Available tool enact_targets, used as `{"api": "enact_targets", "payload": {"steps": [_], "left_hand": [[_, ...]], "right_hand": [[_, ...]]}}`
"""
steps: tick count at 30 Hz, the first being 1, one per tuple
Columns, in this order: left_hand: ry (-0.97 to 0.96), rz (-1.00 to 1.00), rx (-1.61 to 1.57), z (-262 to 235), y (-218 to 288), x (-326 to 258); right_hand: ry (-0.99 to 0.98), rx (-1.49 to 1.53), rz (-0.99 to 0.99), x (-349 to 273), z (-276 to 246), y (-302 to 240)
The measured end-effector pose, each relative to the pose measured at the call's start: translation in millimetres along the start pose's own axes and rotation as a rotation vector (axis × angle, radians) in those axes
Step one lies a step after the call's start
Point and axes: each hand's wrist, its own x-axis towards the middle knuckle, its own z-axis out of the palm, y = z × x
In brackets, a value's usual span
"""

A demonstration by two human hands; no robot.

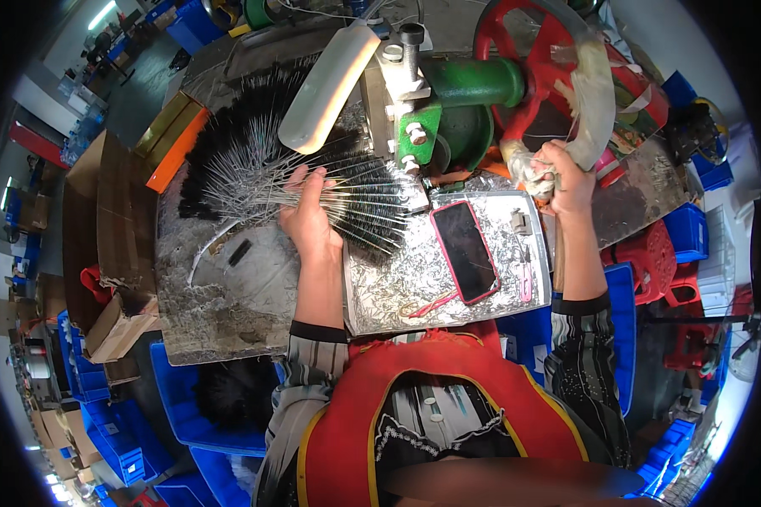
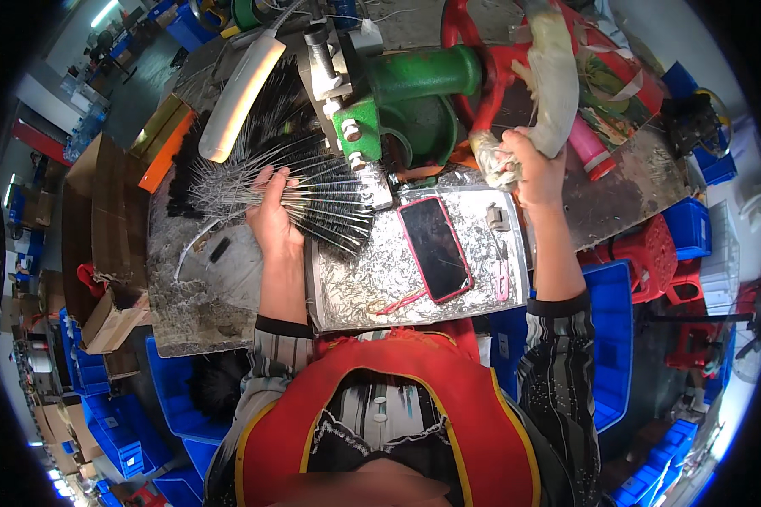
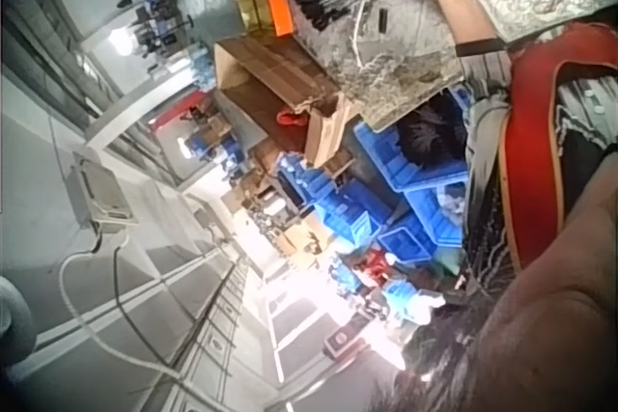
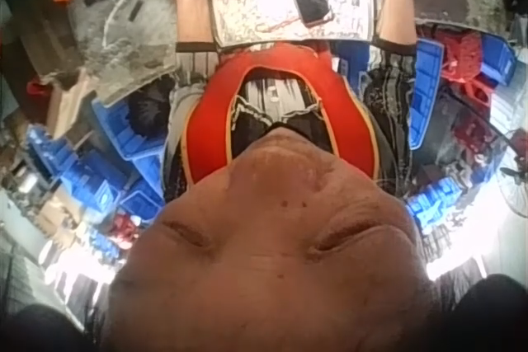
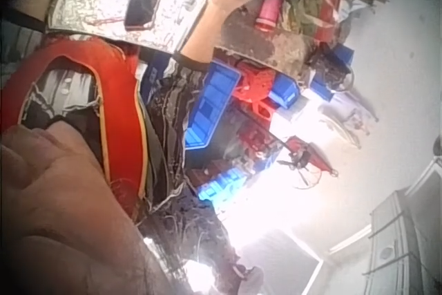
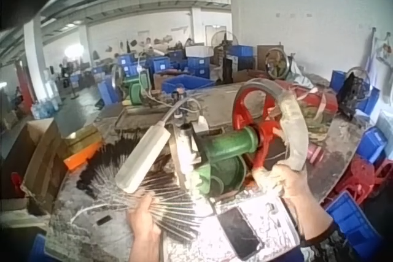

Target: Assembling industrial brush or fan components by inserting bristles into bases and securing them with a machine.

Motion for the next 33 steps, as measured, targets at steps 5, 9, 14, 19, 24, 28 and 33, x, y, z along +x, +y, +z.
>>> {"api": "enact_targets", "payload": {"steps": [5,9,14,19,24,28,33], "left_hand": [[0.062,0.028,-0.014,-2.2,-4.1,3.6],[0.116,0.059,-0.041,1.1,-6.7,2.3],[0.139,0.076,0.009,2.3,-9.3,4.9],[0.127,0.085,-0.012,-4.8,-11.3,7.0],[0.126,0.087,0.015,4.1,-7.5,3.3],[0.053,0.030,-0.051,-2.1,1.5,-0.6],[-0.331,-0.231,0.111,-30.3,12.6,-3.2]], "right_hand": [[-0.069,-0.003,0.106,1.0,11.0,-44.5],[-0.022,-0.003,0.143,1.9,7.6,-41.7],[0.016,0.007,0.097,1.7,6.2,-35.8],[-0.059,-0.032,0.124,6.8,9.9,-54.0],[-0.025,0.016,-0.265,-1.9,-1.2,10.9],[-0.037,-0.024,-0.190,0.2,-2.3,24.0],[0.059,0.023,0.097,-4.7,11.1,-31.4]]}}
